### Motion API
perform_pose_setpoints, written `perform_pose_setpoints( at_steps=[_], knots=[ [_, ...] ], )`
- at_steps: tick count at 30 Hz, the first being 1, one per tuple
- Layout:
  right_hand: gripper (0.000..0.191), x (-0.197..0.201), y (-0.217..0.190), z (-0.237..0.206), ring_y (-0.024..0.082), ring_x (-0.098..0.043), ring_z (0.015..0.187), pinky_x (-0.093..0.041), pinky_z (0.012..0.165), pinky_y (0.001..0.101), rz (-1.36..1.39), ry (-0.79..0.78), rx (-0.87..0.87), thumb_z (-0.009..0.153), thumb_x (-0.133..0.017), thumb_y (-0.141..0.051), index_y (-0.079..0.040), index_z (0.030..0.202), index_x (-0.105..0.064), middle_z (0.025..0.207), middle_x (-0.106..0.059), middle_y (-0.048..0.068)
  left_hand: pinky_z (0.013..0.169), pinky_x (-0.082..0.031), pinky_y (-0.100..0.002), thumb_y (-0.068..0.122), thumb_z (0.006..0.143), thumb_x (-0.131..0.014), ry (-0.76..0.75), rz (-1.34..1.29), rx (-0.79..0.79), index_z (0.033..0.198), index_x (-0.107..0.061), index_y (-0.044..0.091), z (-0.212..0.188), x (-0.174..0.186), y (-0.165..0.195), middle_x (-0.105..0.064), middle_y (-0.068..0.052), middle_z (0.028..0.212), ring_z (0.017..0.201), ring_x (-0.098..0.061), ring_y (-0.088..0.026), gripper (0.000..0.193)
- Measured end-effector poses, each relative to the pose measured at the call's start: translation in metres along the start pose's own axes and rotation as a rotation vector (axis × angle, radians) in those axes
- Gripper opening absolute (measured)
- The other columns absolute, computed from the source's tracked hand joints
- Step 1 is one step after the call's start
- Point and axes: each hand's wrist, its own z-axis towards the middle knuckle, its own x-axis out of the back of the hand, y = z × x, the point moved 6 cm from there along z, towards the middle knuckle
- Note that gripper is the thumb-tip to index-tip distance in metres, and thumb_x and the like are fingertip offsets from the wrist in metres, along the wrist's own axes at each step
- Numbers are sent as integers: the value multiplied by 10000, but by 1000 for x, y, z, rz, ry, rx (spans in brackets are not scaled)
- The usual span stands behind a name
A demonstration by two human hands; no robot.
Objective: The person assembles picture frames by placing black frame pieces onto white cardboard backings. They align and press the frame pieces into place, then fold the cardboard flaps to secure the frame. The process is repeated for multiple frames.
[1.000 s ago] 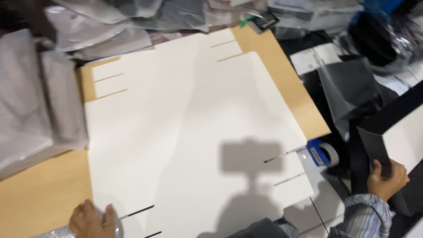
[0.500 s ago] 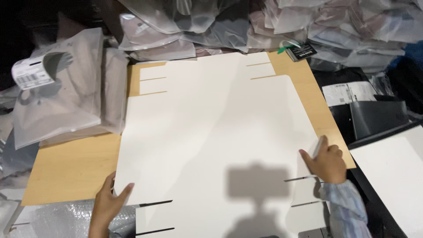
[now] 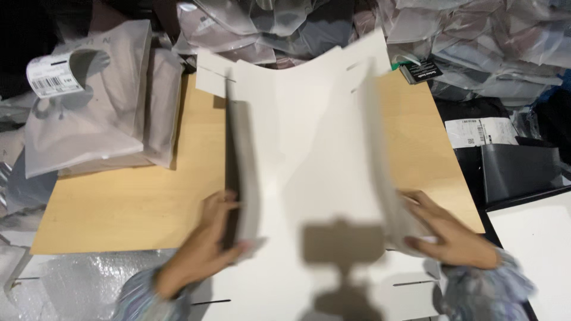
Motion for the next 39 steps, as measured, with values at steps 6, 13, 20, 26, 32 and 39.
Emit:
perform_pose_setpoints(
  at_steps=[6, 13, 20, 26, 32, 39],
  knots=[
    [971, -101, -61, 56, 520, -82, 1470, -136, 1127, 640, -458, 278, 276, 859, -574, -672, -78, 1569, -281, 1597, -143, 324, 1065, 52, -848, 520, 972, -523, -200, 528, -185, 1554, -306, 204, 59, -127, -14, -25, -318, 1623, 1518, 89, -504, 698],
    [808, -146, -31, 75, 439, -155, 1537, -142, 1209, 600, -575, 241, 230, 984, -418, -602, -57, 1571, -318, 1637, -231, 268, 1084, 17, -830, 319, 954, -481, -48, 483, -297, 1612, -302, 175, 67, -160, -10, -144, -180, 1693, 1555, -115, -396, 698],
    [864, -132, 21, 119, 417, -125, 1581, -140, 1280, 488, -499, 473, -17, 1042, -372, -575, 87, 1577, -221, 1669, -150, 324, 1066, -3, -865, 292, 886, -508, -255, 555, -262, 1558, -328, 106, 77, -166, 0, -225, -99, 1657, 1535, -158, -311, 720],
    [977, -76, 82, 237, 368, -91, 1561, -103, 1248, 441, -569, 269, -109, 989, -394, -664, 80, 1578, -160, 1667, -103, 282, 1070, -10, -867, 296, 895, -515, -228, 524, -257, 1561, -360, 111, 77, -161, -1, -239, -99, 1659, 1534, -177, -317, 709],
    [892, -31, 77, 323, 336, -122, 1572, -123, 1270, 416, -634, 306, -116, 1019, -324, -618, 45, 1598, -184, 1685, -150, 226, 1084, 10, -838, 224, 849, -554, -225, 398, -216, 1535, -411, 132, 83, -160, -2, -301, -125, 1644, 1543, -186, -351, 707],
    [793, -81, 58, 295, 397, -132, 1559, -122, 1262, 477, -628, 372, -10, 1084, -381, -499, 88, 1586, -204, 1670, -174, 283, 1261, -143, -541, 191, 961, -498, 521, 378, 218, 1512, -364, -55, 45, -72, -68, -312, -296, 1585, 1535, -183, -437, 618]
  ],
)
